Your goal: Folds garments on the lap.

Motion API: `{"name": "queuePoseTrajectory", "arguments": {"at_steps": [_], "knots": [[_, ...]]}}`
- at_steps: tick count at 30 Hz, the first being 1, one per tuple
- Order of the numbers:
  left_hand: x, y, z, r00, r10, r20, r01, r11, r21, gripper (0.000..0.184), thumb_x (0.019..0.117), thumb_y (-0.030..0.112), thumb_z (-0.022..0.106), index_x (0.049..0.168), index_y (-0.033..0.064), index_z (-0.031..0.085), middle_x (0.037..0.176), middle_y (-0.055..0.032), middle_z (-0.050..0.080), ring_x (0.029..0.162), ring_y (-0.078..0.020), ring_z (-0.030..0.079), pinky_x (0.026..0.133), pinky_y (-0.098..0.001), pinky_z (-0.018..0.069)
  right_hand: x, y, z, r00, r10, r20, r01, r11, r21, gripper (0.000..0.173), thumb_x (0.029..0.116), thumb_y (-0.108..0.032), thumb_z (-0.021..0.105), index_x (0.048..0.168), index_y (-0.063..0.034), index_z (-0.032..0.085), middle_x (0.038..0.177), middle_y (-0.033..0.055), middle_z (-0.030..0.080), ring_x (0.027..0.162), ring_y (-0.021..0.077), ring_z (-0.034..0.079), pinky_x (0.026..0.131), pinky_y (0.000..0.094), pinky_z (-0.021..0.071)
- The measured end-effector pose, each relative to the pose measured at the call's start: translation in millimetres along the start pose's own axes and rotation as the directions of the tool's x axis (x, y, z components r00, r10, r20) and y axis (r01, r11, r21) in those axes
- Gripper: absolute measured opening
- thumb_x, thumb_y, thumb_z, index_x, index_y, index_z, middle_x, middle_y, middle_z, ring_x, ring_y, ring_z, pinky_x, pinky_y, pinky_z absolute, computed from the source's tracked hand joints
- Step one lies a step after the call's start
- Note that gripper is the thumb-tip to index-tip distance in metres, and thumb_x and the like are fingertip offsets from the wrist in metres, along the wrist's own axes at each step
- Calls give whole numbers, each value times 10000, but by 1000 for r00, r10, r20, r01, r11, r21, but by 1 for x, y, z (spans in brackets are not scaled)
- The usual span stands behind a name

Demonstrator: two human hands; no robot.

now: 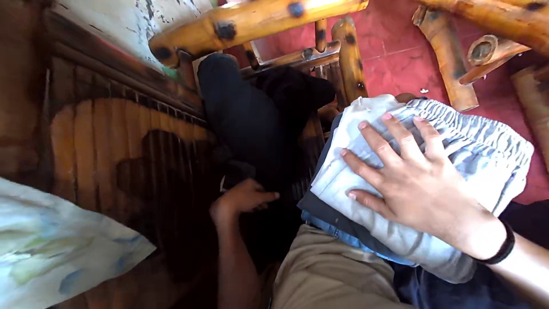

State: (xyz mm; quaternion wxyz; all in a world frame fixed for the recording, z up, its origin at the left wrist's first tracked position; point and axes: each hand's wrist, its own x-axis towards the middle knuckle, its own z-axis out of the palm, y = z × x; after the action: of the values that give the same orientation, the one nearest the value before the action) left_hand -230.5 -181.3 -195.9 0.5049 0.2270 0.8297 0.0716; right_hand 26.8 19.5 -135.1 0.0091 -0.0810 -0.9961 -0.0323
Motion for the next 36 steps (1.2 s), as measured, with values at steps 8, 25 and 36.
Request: {"name": "queuePoseTrajectory", "arguments": {"at_steps": [8,25,36], "knots": [[36,0,84,989,-144,27,129,942,309,589,830,234,809,1366,75,624,1337,-234,620,1268,-466,548,995,-700,422,-8,0,-10,995,-20,-96,26,997,68,544,1049,-532,379,1449,-228,588,1623,246,339,1525,483,230,1160,739,177],[-104,35,-127,213,611,-762,-931,365,32,146,992,228,647,1134,208,678,1040,121,731,953,-30,700,879,-277,602,-14,-12,-33,956,-69,-287,144,958,249,539,1065,-527,371,1377,-179,639,1472,239,525,1420,434,439,1130,639,359],[-95,44,-166,339,913,-225,-920,372,124,746,885,783,517,1283,175,686,1167,41,749,1051,-116,717,886,-298,612,-17,8,-32,993,89,-78,-65,962,266,517,1011,-523,478,1353,-167,630,1492,232,498,1438,456,402,1099,647,387]]}}
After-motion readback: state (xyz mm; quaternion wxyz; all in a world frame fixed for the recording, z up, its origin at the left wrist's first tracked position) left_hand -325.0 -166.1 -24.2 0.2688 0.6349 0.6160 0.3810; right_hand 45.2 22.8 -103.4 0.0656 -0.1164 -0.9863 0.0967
